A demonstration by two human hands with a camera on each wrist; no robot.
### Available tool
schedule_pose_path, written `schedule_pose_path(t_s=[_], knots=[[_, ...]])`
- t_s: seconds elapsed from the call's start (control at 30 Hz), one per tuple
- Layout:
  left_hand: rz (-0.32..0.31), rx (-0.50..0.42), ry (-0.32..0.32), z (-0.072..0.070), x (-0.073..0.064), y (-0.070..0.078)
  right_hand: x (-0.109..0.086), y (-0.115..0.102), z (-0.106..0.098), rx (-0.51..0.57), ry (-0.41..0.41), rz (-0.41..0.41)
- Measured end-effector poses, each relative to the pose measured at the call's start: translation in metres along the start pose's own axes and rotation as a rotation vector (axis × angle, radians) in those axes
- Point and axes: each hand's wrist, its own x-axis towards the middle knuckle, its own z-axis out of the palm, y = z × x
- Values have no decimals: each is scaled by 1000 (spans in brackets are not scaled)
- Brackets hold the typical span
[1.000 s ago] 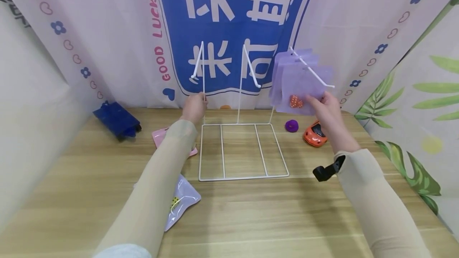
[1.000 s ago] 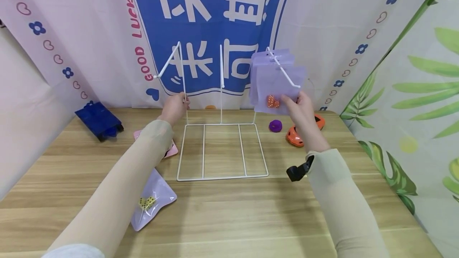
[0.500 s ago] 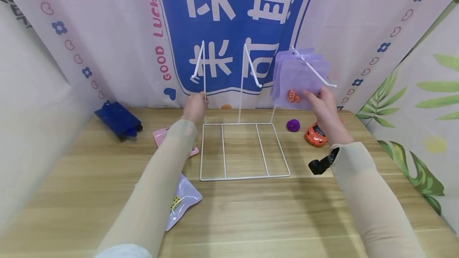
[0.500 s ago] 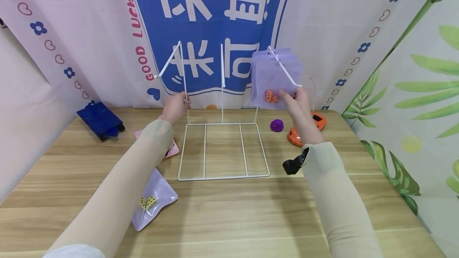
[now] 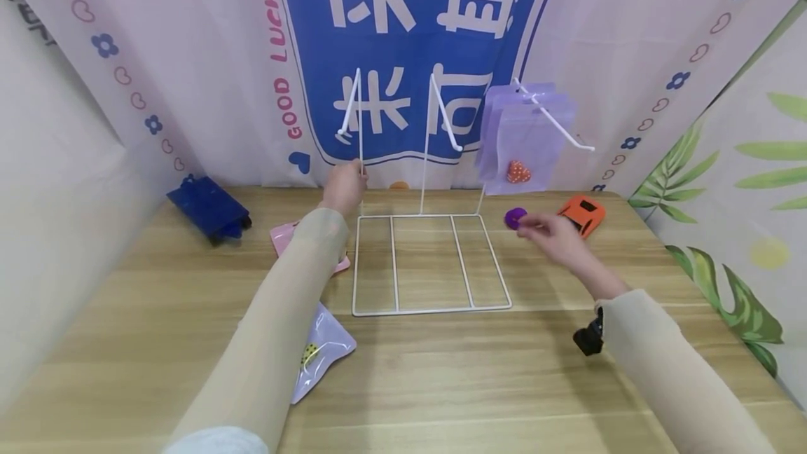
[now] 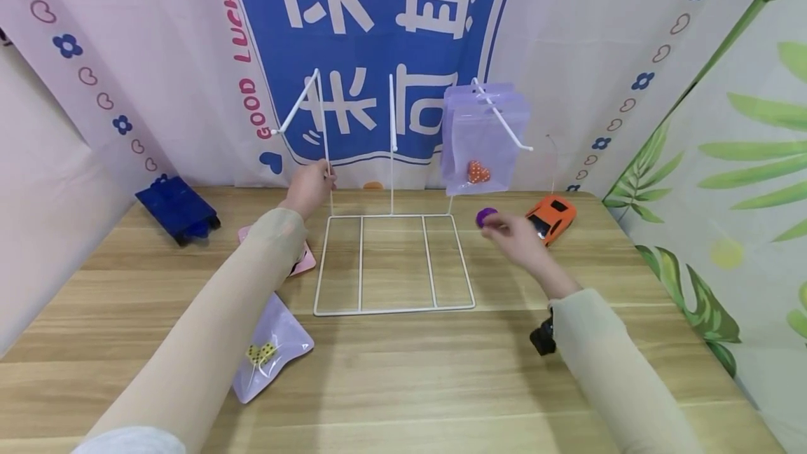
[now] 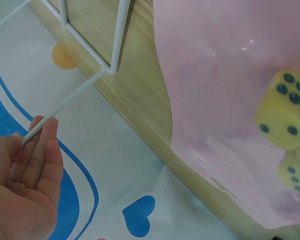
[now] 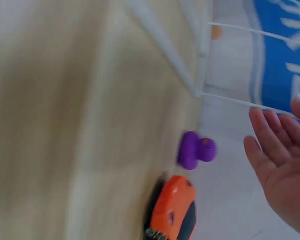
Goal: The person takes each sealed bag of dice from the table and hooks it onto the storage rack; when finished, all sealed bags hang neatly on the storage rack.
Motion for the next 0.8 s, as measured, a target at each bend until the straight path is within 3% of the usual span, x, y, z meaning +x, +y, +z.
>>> schedule_pose_path(t_s=[0.13, 0.27, 0.6, 0.7, 0.8], knots=[[-8, -16, -10, 1, 0, 0, -12, 13, 23, -233, -190, -252], [-20, -24, -12, 2, 0, 0, -17, 21, 37, -331, -308, -337], [6, -13, -43, -3, -3, 2, -22, 27, 45, -365, -277, -421], [21, -26, -88, -11, -8, 3, -22, 29, 44, -361, -264, -453], [21, -6, -132, -27, -20, 0, -19, 27, 45, -344, -285, -444]])
